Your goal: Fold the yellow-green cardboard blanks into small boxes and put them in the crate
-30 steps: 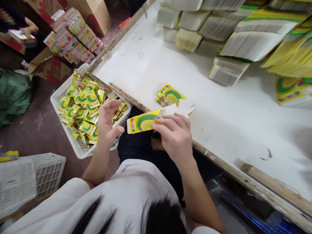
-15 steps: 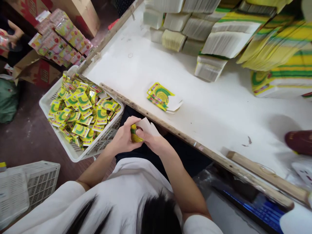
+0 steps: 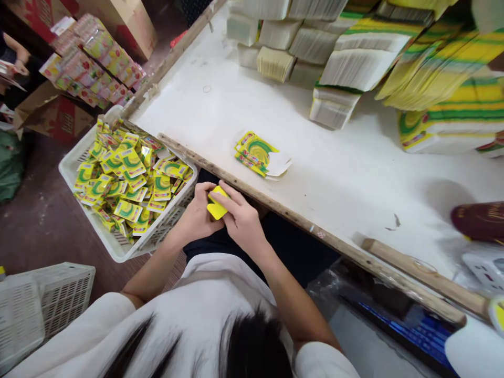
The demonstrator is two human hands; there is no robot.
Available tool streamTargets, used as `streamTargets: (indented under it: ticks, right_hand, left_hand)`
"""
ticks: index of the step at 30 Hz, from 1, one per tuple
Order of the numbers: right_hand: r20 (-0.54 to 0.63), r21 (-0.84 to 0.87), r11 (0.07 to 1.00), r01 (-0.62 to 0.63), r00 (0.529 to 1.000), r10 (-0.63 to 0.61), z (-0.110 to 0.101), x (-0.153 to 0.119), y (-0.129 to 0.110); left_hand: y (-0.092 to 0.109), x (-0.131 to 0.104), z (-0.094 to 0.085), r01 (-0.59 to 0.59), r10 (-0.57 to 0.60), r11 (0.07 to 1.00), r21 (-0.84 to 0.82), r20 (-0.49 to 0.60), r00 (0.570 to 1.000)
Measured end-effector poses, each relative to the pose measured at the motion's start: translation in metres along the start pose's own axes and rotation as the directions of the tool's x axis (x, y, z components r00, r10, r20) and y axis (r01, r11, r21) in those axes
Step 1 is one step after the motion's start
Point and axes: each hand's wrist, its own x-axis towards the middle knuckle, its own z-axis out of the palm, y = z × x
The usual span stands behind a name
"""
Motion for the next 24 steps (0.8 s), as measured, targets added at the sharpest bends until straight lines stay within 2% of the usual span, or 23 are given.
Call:
streamTargets:
  ticks: [2, 7, 12, 15, 19, 21, 23, 24]
  right_hand:
    - [-0.049, -0.024, 0.999, -0.025, 0.999, 0.024, -0.003, 0.002, 0.006]
    - [0.194, -0.103, 0.994, 0.024, 0.981, -0.004, -0.019, 0.007, 0.021]
    - [0.3, -0.094, 0.994, 0.048, 0.954, -0.018, -0.033, 0.014, 0.024]
    - [0.244, -0.095, 0.995, 0.021, 0.97, 0.003, -0.028, 0.018, 0.022]
    - [0.139, -0.007, 0.998, -0.06, 0.988, 0.06, -0.009, 0.021, 0.02]
    - [0.15, 0.107, 0.988, -0.111, 0.984, 0.095, -0.005, 0.025, 0.022]
    - [0.114, 0.15, 0.976, -0.156, 0.984, 0.14, -0.008, 0.034, 0.029]
    - [0.058, 0.115, 0.979, -0.169, 0.985, 0.163, -0.013, 0.04, 0.035]
  left_hand:
    - [0.002, -0.001, -0.005, 0.05, -0.049, 0.996, 0.08, -0.018, 0.999]
    - [0.001, -0.002, -0.022, 0.074, -0.071, 0.99, 0.124, -0.022, 0.997]
    - [-0.002, 0.006, -0.03, 0.002, -0.002, 0.992, 0.128, 0.007, 1.0]
    - [0.0, 0.009, -0.027, -0.041, 0.04, 0.982, 0.185, 0.005, 0.999]
    - [0.001, 0.007, -0.027, 0.032, -0.027, 0.982, 0.188, -0.027, 0.999]
    - [-0.006, 0.002, -0.038, 0.094, -0.083, 0.981, 0.172, -0.069, 0.994]
    - [-0.02, -0.009, -0.062, 0.196, -0.158, 0.953, 0.231, -0.173, 0.972]
    - [-0.029, -0.016, -0.078, 0.272, -0.201, 0.917, 0.291, -0.251, 0.947]
